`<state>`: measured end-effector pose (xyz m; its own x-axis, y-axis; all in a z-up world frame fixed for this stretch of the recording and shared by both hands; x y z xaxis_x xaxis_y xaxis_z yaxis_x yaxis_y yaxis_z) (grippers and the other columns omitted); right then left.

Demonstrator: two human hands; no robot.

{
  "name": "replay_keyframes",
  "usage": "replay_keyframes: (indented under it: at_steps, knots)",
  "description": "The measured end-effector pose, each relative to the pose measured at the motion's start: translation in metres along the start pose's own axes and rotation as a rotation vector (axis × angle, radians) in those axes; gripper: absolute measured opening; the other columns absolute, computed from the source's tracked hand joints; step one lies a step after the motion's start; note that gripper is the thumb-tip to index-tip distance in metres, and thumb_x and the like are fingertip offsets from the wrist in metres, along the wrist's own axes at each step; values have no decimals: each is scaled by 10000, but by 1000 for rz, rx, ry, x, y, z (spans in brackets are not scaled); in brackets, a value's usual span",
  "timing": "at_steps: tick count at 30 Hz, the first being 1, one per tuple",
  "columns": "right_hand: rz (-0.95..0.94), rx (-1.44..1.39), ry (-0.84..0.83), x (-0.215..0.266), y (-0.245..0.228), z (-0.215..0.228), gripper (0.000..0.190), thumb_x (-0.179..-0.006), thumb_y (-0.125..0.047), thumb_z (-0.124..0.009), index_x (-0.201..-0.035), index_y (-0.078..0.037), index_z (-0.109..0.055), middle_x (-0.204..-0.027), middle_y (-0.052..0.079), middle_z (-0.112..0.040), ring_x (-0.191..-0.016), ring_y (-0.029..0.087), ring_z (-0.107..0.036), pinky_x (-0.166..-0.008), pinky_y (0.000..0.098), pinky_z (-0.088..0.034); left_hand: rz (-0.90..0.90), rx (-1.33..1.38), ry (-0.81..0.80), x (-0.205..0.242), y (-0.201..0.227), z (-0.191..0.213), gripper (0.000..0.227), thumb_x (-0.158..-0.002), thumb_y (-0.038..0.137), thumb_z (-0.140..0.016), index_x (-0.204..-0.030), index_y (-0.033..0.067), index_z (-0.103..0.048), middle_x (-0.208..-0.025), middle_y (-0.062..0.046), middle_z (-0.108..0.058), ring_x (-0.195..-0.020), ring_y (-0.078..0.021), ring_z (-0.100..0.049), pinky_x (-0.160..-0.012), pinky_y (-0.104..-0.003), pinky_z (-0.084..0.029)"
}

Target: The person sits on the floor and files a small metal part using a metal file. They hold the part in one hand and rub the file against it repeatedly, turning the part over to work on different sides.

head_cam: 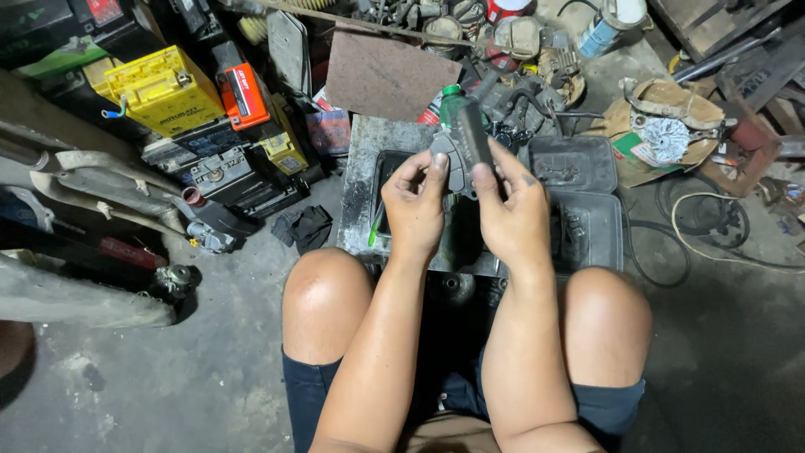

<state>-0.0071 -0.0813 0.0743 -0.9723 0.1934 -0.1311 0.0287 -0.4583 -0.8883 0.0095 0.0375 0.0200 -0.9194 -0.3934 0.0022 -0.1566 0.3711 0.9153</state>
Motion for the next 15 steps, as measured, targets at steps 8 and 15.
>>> replay_keyframes:
  at_steps: [8,15]
  knots:
    - [49,-206,51,-4,18,5,258,-1012,-204,-704,-1221,-54,-689,-896,105,-716,-792,147,-665,-659,332,-602,23,81,-83,2,4,-1,104,-944,152,-753,-933,50,-761,-691,52,-573,-685,-8,-523,-572,-206,-484]
    - [-45,-316,-5,-7,39,-1,191,-936,-216,-795,-1040,-63,-749,-675,50,-638,-563,101,-619,-444,248,-558,44,145,-144,3,-1,-2,117,-958,154,-731,-951,38,-751,-683,35,-580,-655,-13,-535,-542,-195,-476]
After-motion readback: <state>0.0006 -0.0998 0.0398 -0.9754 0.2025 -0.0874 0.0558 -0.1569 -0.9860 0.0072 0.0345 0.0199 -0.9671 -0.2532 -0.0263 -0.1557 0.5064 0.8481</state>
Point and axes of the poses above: each hand's wrist, its own x-axis away from the middle knuckle, its own z-axis out of the back of the hand, y = z × x, the point moved 3 cm from there along -x, towards the middle knuckle
